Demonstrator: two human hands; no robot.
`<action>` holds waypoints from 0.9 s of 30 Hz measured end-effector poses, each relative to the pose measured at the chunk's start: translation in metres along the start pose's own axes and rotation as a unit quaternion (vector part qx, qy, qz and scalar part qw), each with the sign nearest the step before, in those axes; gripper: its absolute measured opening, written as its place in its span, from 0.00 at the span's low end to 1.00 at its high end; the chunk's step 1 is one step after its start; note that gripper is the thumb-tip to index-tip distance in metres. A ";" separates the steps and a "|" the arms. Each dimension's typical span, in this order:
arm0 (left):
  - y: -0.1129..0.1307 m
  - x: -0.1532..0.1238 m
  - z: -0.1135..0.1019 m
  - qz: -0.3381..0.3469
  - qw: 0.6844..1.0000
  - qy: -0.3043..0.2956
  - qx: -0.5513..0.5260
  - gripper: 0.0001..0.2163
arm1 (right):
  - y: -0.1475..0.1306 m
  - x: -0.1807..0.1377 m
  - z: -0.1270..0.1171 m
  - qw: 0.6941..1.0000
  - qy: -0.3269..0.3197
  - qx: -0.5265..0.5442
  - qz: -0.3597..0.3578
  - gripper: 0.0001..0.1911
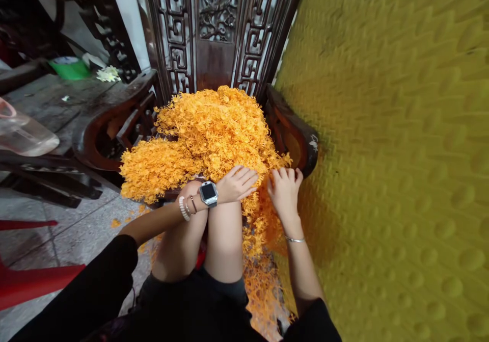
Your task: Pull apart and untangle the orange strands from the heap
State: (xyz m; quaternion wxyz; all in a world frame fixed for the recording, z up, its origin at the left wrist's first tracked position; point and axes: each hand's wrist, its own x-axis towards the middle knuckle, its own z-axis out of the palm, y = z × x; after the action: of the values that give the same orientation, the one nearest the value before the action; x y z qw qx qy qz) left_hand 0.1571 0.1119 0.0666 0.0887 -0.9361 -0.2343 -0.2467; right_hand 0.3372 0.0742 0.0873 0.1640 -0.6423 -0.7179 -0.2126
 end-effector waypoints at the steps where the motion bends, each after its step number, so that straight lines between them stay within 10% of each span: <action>1: 0.000 0.006 0.001 -0.006 1.000 0.000 0.007 0.22 | -0.002 0.000 -0.002 1.000 -0.001 0.005 -0.008 0.11; 11: -0.003 0.025 0.008 -0.033 0.998 -0.048 0.002 0.17 | -0.014 -0.021 -0.021 0.993 0.058 0.105 -0.008 0.05; 17: -0.005 0.021 0.013 -0.122 0.989 -0.082 -0.016 0.16 | -0.019 -0.004 -0.007 0.997 -0.032 0.070 -0.029 0.20; 27: -0.009 0.017 0.010 -0.127 0.986 -0.092 -0.060 0.14 | -0.023 -0.011 -0.010 0.992 -0.021 0.119 -0.026 0.06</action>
State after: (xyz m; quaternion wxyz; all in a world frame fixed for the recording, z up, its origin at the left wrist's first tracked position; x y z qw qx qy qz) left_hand 0.1705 0.1294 0.0667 -0.0220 -0.9212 -0.3430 -0.1822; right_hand 0.3151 0.0573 0.0882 0.2188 -0.6036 -0.7578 -0.1162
